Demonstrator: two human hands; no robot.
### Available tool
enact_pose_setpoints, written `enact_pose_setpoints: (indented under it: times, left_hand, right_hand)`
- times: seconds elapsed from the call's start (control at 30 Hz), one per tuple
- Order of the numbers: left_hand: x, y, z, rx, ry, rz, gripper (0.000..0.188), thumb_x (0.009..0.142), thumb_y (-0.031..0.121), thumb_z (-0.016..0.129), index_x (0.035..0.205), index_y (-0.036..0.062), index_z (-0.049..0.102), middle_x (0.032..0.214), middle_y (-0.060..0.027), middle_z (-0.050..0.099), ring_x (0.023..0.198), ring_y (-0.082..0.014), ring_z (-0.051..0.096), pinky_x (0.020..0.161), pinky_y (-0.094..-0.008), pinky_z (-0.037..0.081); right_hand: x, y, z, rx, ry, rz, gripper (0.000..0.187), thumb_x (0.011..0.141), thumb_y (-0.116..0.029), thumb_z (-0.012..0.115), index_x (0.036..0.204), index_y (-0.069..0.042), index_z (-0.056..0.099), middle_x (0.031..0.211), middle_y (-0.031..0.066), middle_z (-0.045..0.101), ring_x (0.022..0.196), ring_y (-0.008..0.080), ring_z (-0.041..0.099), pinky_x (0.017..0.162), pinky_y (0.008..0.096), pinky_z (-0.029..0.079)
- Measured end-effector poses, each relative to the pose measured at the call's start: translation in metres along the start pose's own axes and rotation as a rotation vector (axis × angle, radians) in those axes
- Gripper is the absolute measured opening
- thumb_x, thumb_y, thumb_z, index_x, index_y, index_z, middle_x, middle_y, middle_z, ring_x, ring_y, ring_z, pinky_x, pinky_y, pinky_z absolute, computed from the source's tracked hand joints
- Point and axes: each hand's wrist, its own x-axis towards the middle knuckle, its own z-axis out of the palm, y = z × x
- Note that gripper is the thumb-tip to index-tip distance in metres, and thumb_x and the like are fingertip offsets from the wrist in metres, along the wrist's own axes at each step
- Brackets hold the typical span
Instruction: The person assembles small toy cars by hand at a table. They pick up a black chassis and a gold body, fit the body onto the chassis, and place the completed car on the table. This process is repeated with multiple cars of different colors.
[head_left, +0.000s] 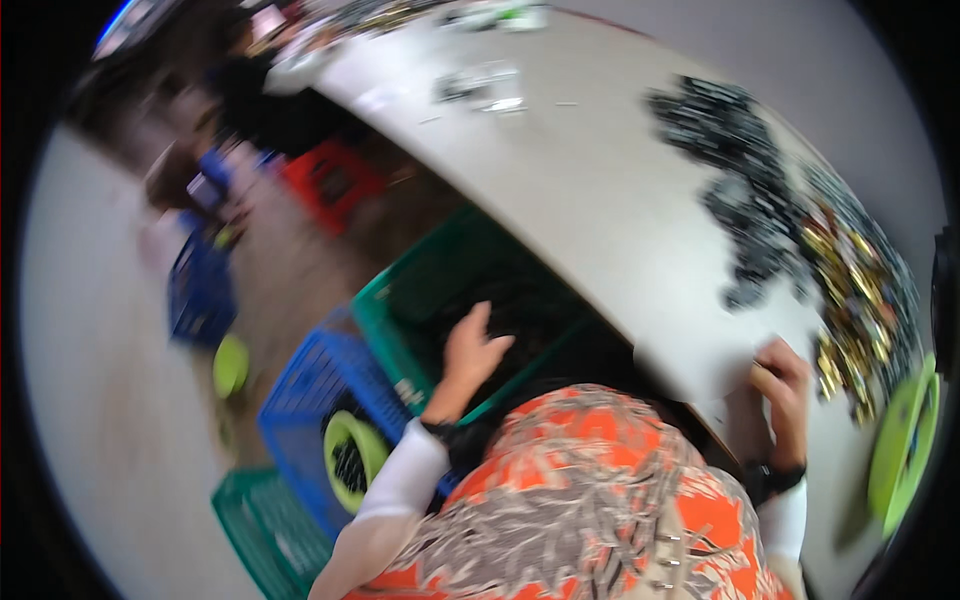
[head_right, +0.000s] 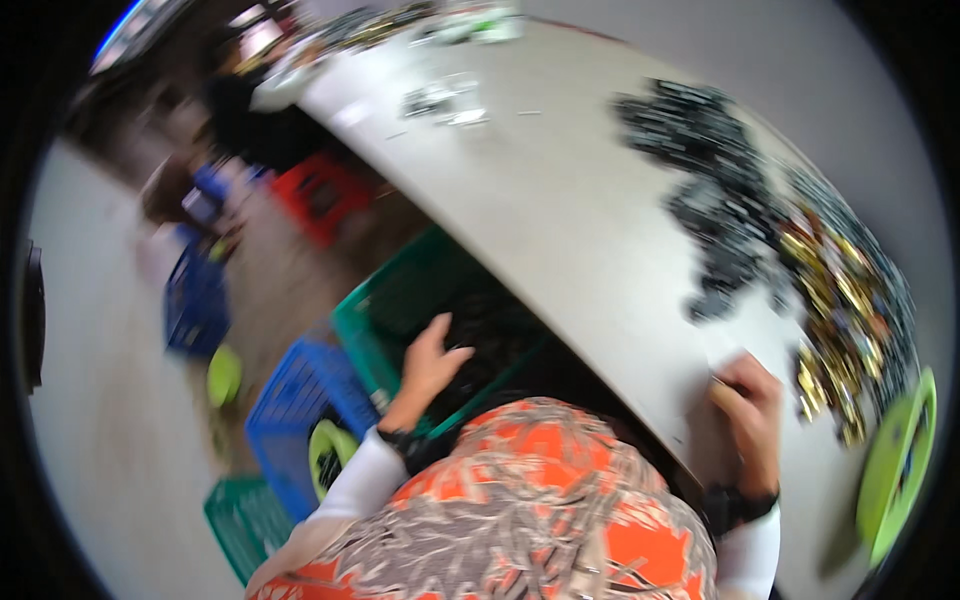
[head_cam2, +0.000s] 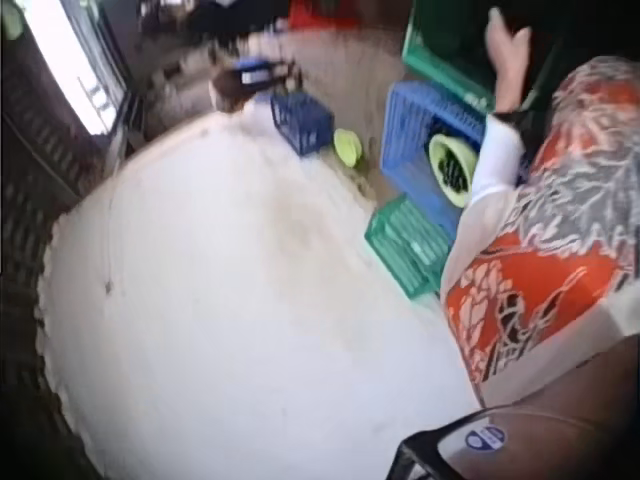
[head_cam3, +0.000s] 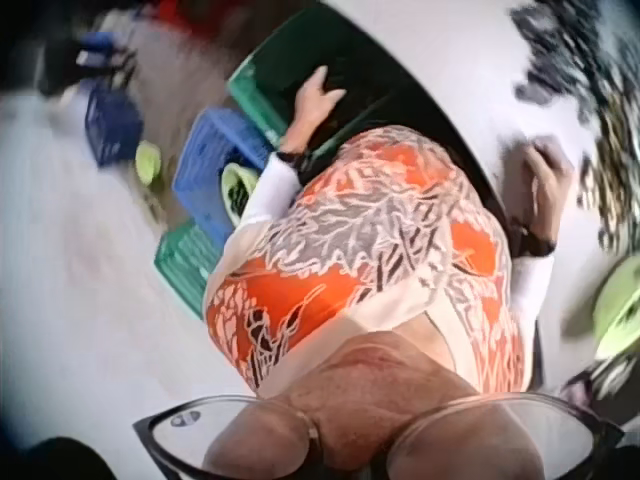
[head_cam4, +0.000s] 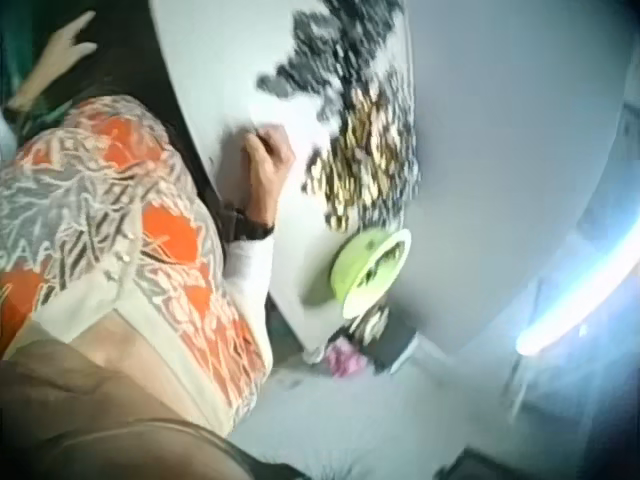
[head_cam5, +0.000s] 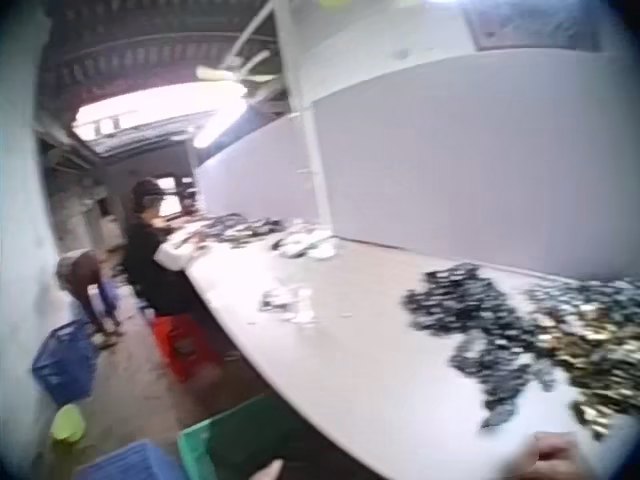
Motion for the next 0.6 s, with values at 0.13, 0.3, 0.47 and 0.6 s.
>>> enact_pose_setpoints:
  times: [0.13,0.3,0.47,0.6]
  left_hand:
    - [0.028,0.057,0.019,-0.354,0.078,0.179,0.029,0.075,0.005,0.065,0.102,-0.0039,0.06,0.089,-0.0135,0.065,0.074,-0.0194,0.062,0.067,-0.0279,0.048]
    - [0.049,0.208,0.015,-0.353,-0.001,0.665,0.012,0.079,0.001,0.062,0.089,-0.0042,0.062,0.079,-0.008,0.064,0.073,-0.0129,0.061,0.06,-0.0239,0.047]
    - [0.052,0.291,0.078,-0.042,-0.198,0.954,0.019,0.07,0.006,0.068,0.086,-0.0005,0.06,0.082,-0.0122,0.06,0.071,-0.0271,0.058,0.063,-0.0335,0.047]
    - [0.053,0.307,0.102,0.076,-0.286,0.889,0.027,0.064,0.007,0.072,0.086,0.0009,0.056,0.082,-0.0128,0.057,0.074,-0.0311,0.055,0.067,-0.0364,0.045]
  right_hand:
    - [0.002,0.016,-0.012,-0.037,0.006,-0.084,0.008,0.064,0.001,0.063,0.071,0.003,0.059,0.069,0.0074,0.057,0.062,0.0163,0.053,0.058,0.0269,0.042]
    - [-0.005,0.027,-0.019,0.042,0.092,-0.022,0.011,0.068,0.003,0.06,0.077,0.002,0.054,0.07,0.008,0.054,0.062,0.0172,0.053,0.056,0.0289,0.042]
    - [-0.011,0.037,-0.028,-0.026,0.183,-0.165,0.011,0.069,0.004,0.057,0.078,0.0,0.053,0.073,0.0106,0.053,0.063,0.0239,0.054,0.057,0.0327,0.043]
    - [-0.015,0.045,-0.06,-0.204,0.319,-0.192,0.014,0.068,0.006,0.054,0.08,-0.001,0.054,0.077,0.0112,0.052,0.065,0.0298,0.055,0.057,0.0364,0.044]
